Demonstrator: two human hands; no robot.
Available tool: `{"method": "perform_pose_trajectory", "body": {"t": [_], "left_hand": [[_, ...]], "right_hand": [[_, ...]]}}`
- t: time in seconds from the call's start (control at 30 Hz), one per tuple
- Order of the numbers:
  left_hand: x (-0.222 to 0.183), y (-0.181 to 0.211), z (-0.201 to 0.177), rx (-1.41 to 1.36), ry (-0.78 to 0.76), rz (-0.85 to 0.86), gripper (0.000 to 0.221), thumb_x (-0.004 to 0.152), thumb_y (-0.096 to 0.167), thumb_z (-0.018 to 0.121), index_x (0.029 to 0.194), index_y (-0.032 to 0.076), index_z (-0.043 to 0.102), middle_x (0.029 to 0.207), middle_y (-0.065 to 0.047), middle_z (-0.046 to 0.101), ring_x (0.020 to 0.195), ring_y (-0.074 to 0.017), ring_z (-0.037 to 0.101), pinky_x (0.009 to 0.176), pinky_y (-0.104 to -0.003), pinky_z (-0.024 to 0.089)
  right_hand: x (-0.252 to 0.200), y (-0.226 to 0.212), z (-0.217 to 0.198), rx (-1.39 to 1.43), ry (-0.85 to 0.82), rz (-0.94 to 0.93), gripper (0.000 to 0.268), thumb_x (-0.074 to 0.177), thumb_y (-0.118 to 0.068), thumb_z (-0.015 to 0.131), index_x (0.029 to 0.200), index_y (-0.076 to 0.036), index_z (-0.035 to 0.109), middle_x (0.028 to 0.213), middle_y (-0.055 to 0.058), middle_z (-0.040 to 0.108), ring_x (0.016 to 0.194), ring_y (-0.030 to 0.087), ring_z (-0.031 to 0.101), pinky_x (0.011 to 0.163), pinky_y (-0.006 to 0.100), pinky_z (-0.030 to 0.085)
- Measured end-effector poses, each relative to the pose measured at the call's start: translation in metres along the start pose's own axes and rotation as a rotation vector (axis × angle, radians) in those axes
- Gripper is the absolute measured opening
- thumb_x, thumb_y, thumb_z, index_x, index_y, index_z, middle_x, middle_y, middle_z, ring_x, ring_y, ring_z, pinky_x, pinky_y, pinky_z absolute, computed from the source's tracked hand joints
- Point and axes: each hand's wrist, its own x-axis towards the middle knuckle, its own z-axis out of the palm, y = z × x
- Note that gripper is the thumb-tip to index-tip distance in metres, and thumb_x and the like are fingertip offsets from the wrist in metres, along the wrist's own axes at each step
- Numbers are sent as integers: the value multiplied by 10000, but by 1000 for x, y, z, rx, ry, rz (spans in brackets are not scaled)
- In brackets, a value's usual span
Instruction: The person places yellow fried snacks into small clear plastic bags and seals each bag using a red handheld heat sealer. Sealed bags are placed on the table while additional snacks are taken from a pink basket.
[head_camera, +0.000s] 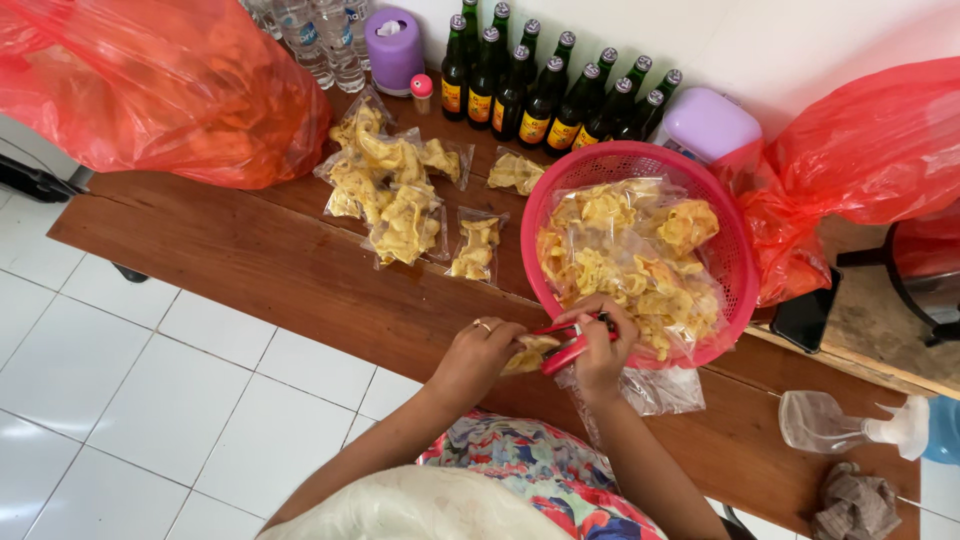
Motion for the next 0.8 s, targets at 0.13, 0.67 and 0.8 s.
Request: {"method": "perform_pose_trajectory", "body": {"t": [0.13, 0.67, 0.8], "left_hand": [[1, 1, 7, 6, -23, 40, 125, 897, 60, 715, 987, 44, 630, 920, -124, 652, 905, -337, 644, 805, -444, 529], [11, 13, -10, -355, -103, -132, 217, 868, -6, 719, 1069, 61, 765, 952, -125, 717, 835, -300, 713, 706, -383, 561], [11, 6, -3, -501, -79, -348, 232, 850, -3, 757, 1075, 50, 749, 971, -99, 752, 869, -215, 752, 725, -324, 603]], "right_hand": [[0, 11, 5, -4, 78, 52, 173, 987, -65, 519, 846, 29, 554, 757, 62, 553, 719, 164, 641, 699, 293, 536], [12, 32, -11, -71, 202, 230, 384, 1058, -315, 612, 833, -4, 602, 630, 38, 561, 523, 125, 548, 507, 278, 441], [15, 37, -14, 8, 232, 261, 348, 1040, -312, 613, 860, -15, 598, 655, 38, 547, 544, 134, 553, 516, 287, 468]]}}
